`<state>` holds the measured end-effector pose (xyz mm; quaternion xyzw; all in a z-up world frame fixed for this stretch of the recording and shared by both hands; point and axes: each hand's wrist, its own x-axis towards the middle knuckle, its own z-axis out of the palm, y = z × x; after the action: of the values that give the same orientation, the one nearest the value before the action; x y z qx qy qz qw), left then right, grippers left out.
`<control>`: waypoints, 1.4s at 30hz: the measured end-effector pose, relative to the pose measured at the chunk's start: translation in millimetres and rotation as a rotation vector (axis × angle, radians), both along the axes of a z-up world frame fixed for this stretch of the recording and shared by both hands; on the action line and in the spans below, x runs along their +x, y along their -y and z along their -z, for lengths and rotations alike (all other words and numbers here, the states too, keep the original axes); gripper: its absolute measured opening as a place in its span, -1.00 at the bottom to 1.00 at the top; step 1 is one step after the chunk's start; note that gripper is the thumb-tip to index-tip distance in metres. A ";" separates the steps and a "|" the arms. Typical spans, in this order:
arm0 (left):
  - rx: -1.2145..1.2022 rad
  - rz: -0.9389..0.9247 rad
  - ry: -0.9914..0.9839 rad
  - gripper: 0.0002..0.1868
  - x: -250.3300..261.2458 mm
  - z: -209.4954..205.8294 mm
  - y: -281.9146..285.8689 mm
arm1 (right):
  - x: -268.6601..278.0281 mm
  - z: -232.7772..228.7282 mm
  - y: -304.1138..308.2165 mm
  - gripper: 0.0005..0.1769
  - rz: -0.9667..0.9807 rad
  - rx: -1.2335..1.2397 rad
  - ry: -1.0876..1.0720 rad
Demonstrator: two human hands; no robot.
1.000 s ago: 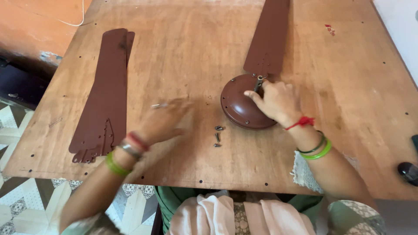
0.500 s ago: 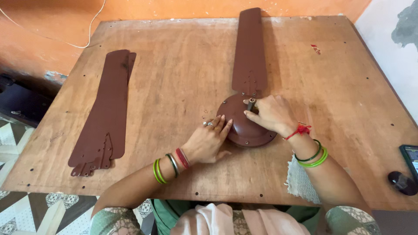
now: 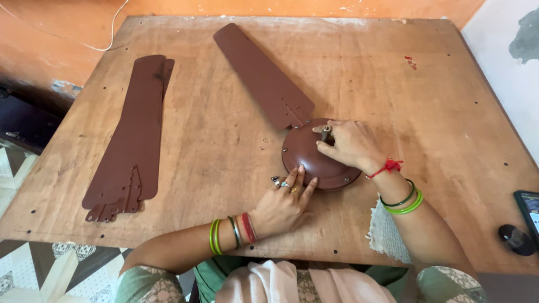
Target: The person uses a yellow-handled screwdriver to attach fan blades to the central hub of a ceiling fan. They place each blade, insert screws, and tighten them one at a time on a wooden work surface.
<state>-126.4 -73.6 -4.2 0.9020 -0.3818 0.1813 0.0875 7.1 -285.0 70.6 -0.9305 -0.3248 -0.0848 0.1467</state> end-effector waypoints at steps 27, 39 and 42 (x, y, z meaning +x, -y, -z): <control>-0.051 -0.291 0.140 -0.28 174.2 16.2 -72.1 | 71.8 47.7 86.7 -0.83 0.041 0.381 0.389; 0.278 -0.252 0.264 -0.47 183.0 42.5 -80.8 | 80.7 38.2 79.9 -0.80 -0.045 0.325 0.306; 0.282 -0.218 0.281 -0.50 165.9 42.3 -89.6 | 73.6 42.9 77.3 -0.87 -0.083 0.410 0.226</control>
<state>39.5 16.0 -46.5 0.9072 -0.3120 0.2584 -0.1139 80.7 -362.4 27.6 -0.8517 -0.3532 -0.2465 0.2986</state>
